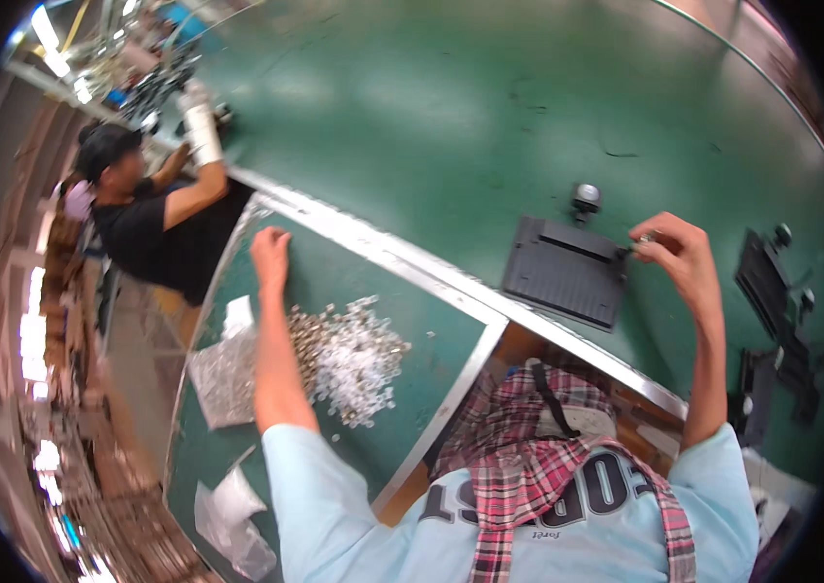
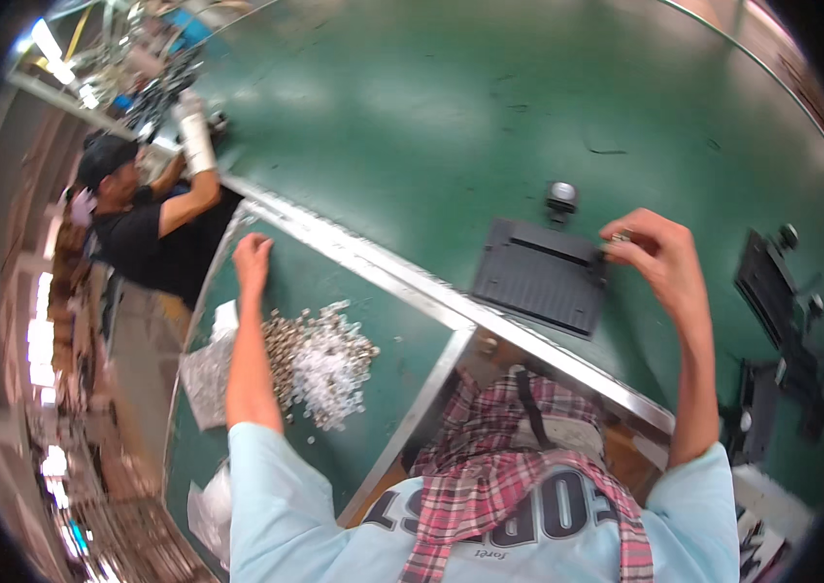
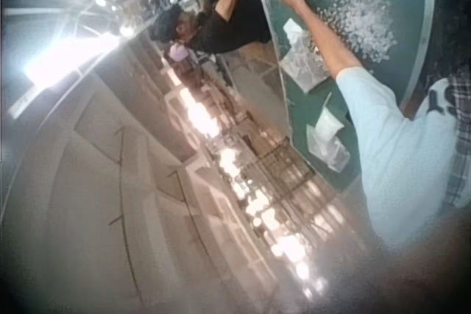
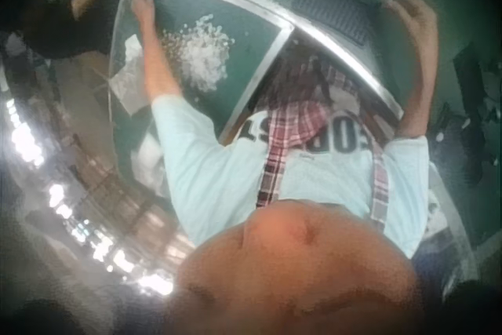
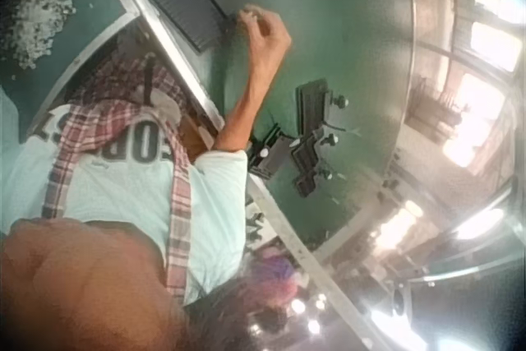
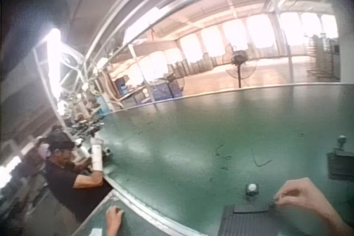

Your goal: The person attaches washers onto the wires of light fixtures, sorts washers and fasteners from plastic bags on the table, and slides the assembled light fixtures along the conveyor belt.

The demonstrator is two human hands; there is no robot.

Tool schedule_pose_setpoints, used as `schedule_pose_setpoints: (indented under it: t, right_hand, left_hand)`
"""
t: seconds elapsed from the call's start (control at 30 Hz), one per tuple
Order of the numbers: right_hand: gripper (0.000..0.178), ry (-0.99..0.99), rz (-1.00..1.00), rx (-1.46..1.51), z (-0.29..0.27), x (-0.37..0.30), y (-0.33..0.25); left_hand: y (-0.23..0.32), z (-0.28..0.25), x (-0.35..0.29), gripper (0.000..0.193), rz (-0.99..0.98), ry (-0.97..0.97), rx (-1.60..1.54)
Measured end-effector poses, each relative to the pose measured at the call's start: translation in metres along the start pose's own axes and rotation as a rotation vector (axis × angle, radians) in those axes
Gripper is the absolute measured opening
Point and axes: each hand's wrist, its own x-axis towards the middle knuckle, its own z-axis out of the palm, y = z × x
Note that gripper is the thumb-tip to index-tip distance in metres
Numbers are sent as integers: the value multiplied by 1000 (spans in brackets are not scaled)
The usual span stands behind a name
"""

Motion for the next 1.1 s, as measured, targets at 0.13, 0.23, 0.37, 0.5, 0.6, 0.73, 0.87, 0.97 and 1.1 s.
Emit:
schedule_pose_setpoints:
  t: [0.13,0.23,0.37,0.5,0.6,0.73,0.87,0.97,1.1]
  right_hand:
    - [16,64,-25,-264,5,-2,0]
    - [20,-51,78,-264,0,-3,44]
    - [25,44,162,-266,6,-12,91]
    - [35,187,-81,-202,17,-17,89]
    - [35,768,-246,-610,-37,-15,114]
    - [44,1246,180,-1080,-129,-33,173]
    - [43,1293,392,-1239,-159,-69,231]
    - [44,1178,400,-1120,-128,-63,196]
    - [53,921,200,-1031,-56,-42,164]
  left_hand:
    - [10,-10,4,20,-197,33,-222]
    - [119,12,3,19,-81,-77,-480]
    - [343,7,-70,21,494,-447,-572]
    - [435,32,-139,18,1017,-600,-698]
    - [464,70,-148,18,1253,-597,-697]
    - [458,104,-129,16,1245,-664,-645]
    - [431,113,-89,13,1093,-608,-616]
    - [385,118,-47,12,916,-530,-538]
    - [340,124,-11,14,527,-478,-586]
